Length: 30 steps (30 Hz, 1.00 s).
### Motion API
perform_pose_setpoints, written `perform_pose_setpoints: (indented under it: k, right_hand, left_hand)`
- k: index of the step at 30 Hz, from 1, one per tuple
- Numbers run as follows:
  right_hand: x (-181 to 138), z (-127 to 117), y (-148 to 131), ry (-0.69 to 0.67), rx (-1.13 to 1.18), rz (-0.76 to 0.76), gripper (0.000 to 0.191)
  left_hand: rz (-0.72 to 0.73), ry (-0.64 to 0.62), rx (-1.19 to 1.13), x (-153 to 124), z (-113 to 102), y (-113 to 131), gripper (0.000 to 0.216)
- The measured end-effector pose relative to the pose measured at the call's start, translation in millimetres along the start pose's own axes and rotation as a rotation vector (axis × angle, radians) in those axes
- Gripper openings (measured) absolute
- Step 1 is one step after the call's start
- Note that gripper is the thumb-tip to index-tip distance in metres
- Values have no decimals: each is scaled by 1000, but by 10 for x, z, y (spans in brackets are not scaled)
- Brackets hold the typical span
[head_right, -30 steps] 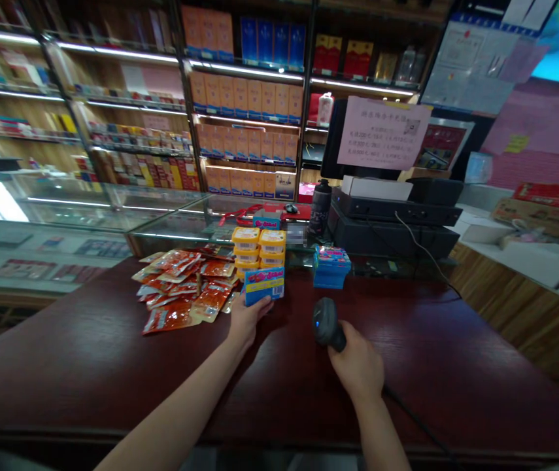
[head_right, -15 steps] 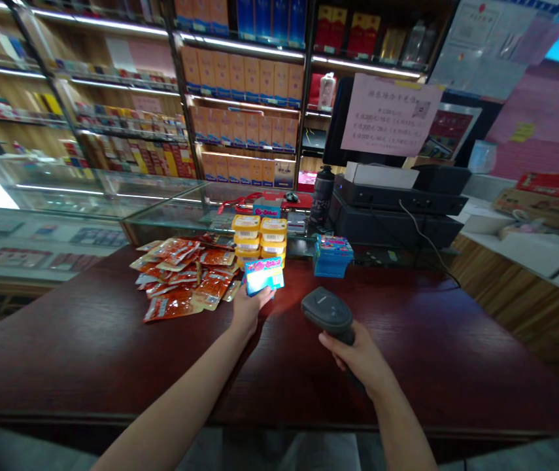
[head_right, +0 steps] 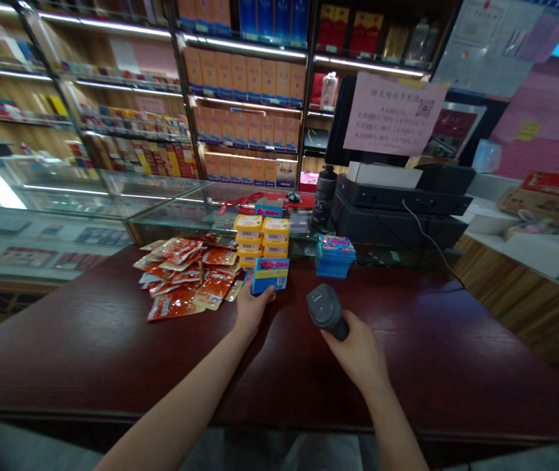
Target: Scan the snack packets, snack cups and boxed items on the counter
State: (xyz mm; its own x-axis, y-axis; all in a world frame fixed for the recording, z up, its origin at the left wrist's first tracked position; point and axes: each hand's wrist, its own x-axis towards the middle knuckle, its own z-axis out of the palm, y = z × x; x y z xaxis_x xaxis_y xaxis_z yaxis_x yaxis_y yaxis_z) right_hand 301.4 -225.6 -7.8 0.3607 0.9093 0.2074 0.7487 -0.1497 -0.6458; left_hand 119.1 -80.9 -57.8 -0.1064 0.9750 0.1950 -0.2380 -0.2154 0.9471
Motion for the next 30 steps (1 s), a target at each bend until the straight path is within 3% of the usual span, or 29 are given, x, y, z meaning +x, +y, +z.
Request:
perform_pose_setpoints:
  k: [4,7,9,16,18,22,30]
  right_hand:
    - [23,70,-23,61,-430,55,28]
    - [10,158,30,120,-507,-17,30]
    - [3,208,85,143,-505,-53,30]
    - [-23,240,142,152,-500,-46,28]
    - [-40,235,134,156,-498,-37,27]
    - [-78,231,134,164,-488,-42,27]
    - [-99,234,146,166,-507,-38,26]
  left_hand:
    - [314,68,384,79,-130,177,21]
    - [576,40,705,116,-262,333,13]
    - [666,-32,921,115,-324,413,17]
    - [578,-203,1434,57,-306,480,17]
    - [535,-237,1450,50,-295,447,11]
    - [423,-271,1398,62,-310,352,24]
    - [335,-236,1353,145,-344,233,28]
